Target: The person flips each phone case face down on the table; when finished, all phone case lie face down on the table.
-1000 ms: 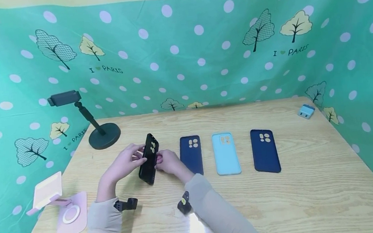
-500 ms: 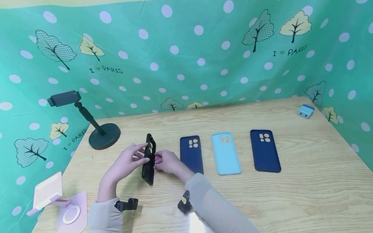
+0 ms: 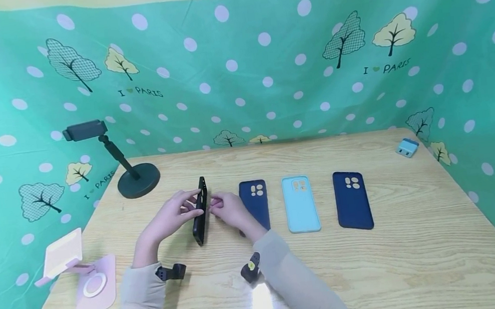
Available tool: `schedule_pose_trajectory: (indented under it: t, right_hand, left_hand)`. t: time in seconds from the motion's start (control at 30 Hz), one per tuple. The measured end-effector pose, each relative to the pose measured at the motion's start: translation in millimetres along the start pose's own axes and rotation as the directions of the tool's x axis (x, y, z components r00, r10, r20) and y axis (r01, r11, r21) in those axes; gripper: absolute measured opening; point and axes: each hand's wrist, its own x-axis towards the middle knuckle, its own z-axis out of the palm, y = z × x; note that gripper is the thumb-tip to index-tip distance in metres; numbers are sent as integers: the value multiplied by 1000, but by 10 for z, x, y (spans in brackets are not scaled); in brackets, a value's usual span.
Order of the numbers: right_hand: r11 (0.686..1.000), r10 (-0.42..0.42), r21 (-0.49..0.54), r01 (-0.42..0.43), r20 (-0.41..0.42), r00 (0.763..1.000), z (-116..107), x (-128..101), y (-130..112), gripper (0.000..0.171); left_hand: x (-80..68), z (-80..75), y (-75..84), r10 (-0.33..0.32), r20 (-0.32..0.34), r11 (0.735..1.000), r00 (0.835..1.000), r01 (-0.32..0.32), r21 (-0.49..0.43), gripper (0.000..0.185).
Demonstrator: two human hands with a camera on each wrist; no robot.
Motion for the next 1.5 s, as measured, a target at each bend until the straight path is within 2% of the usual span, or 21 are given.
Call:
schedule_pose_trajectory:
  t: [0.07,0.2,0.3,0.4,0.53,0.7,0.97,1.1,1.5]
  right_hand:
    - [1000,-2,29,3,-13,1000,-38,-26,-23,40]
    - [993,20,117,-19,-9,1000,-79,-61,-82,41]
    - [989,22,145,-21,-6,1000,-86,-73,-107,40]
    - [987,34,156,-32,-10,999,-93,-92,-136,40]
    - [989,52,138,-48,-26,998,-105,-120,-166,46]
    - [997,53,53,-49,-69,996,-107,-135,-188,50]
    - [996,92,7,-92,-107,990,-107,-147,-199,50]
    - [993,113,-6,-114,-97,989,-114,-145,-182,50]
    - [982,188,-2,-189,-81,979,-80,-123,-61,50]
  left_hand:
    - [9,11,-3,0,0,1000,1000,0,-3,59]
    - [31,46,-7,41,-17,999,999,-41,3,61]
    - [44,70,-11,65,-20,998,998,-65,14,65]
    - [51,82,-18,53,-7,998,999,-53,20,65]
    - [59,80,-49,29,18,1000,999,-29,7,62]
    - [61,63,-117,19,63,1000,998,-19,8,61]
    - [38,68,-237,-54,146,998,988,51,20,61]
    - [43,86,-294,-81,147,996,986,76,39,60]
    - [62,96,-360,-85,134,996,987,80,46,53]
